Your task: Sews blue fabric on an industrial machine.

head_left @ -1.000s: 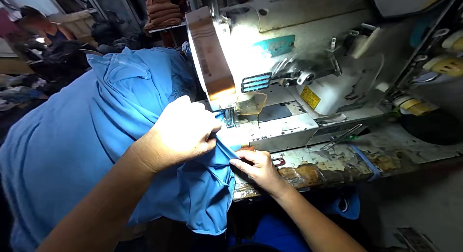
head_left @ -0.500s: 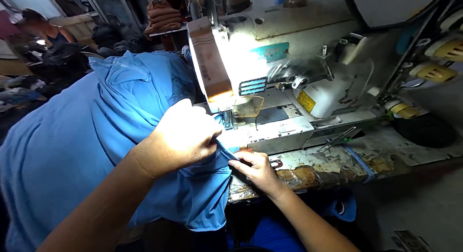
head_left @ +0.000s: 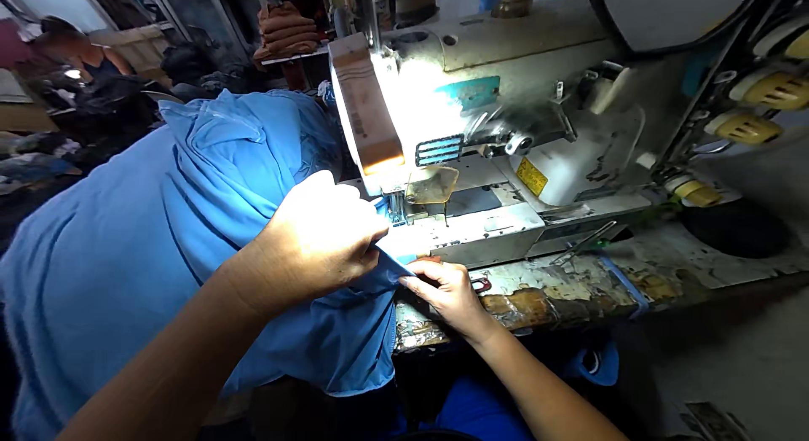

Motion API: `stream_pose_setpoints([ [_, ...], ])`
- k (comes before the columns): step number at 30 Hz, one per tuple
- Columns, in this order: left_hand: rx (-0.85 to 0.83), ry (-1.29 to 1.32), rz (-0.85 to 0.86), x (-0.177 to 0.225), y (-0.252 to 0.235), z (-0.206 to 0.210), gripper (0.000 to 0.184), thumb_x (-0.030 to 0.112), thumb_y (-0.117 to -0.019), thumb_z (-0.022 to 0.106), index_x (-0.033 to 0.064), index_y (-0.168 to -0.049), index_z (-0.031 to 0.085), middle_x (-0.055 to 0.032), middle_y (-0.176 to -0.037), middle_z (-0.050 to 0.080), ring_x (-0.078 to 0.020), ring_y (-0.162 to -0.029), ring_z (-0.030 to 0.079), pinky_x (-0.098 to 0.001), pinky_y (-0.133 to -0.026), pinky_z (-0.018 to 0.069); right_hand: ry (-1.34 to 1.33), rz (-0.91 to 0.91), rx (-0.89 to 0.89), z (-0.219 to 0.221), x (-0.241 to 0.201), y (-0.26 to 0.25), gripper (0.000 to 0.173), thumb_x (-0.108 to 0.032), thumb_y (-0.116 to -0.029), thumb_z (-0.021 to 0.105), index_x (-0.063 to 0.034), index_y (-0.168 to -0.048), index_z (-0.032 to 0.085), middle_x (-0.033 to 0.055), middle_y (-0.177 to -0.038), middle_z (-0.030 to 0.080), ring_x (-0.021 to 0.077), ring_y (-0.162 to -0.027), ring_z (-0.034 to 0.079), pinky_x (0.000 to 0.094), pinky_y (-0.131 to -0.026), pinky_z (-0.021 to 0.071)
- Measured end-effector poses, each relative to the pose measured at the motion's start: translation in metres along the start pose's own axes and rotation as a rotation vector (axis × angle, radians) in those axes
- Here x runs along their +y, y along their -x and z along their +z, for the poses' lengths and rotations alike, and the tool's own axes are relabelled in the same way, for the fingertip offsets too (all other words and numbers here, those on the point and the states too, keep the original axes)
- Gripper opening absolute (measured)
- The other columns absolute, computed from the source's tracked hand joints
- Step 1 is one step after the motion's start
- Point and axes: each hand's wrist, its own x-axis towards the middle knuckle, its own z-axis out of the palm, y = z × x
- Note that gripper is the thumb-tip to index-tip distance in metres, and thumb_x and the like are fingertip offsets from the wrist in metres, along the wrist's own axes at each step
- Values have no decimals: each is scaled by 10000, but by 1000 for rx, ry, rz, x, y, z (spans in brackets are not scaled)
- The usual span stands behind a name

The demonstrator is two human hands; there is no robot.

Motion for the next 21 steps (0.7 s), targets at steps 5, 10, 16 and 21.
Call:
stream_pose_setpoints([
  [5,25,27,-4,0,3,2,271,304,-859,621,160,-636,566,13,-568,444,-187,-581,504,-400,-607,353,-8,12,10,1,-1,1,159,-185,-934,707,-50,-933,790,28,-879,768,-2,-834,700,172,-782,559],
  [10,180,122,-99,32,28,51,409,537,-852,698,161,-1004,753,-15,-942,691,-262,-968,613,-486,-843,431,-22,40,3,4,-19,18,152,-143,-917,664,-40,-898,775,23,-857,755,-10,-822,686,159,-773,548],
  [16,252,113,-210,44,48,101,342,99,-953,539,195,-1194,761,6,-1285,717,-299,-1306,590,-639,-1090,370,-37,-40,54,3,-37,26,142,-155,-931,707,-30,-905,771,33,-890,759,-2,-879,692,146,-831,549],
  [21,193,162,-205,28,33,92,324,125,-923,522,195,-1107,780,2,-1204,740,-313,-1313,571,-645,-1097,340,-11,-58,112,6,-29,18,142,-143,-918,711,-18,-885,767,40,-873,762,-12,-856,696,135,-814,551],
])
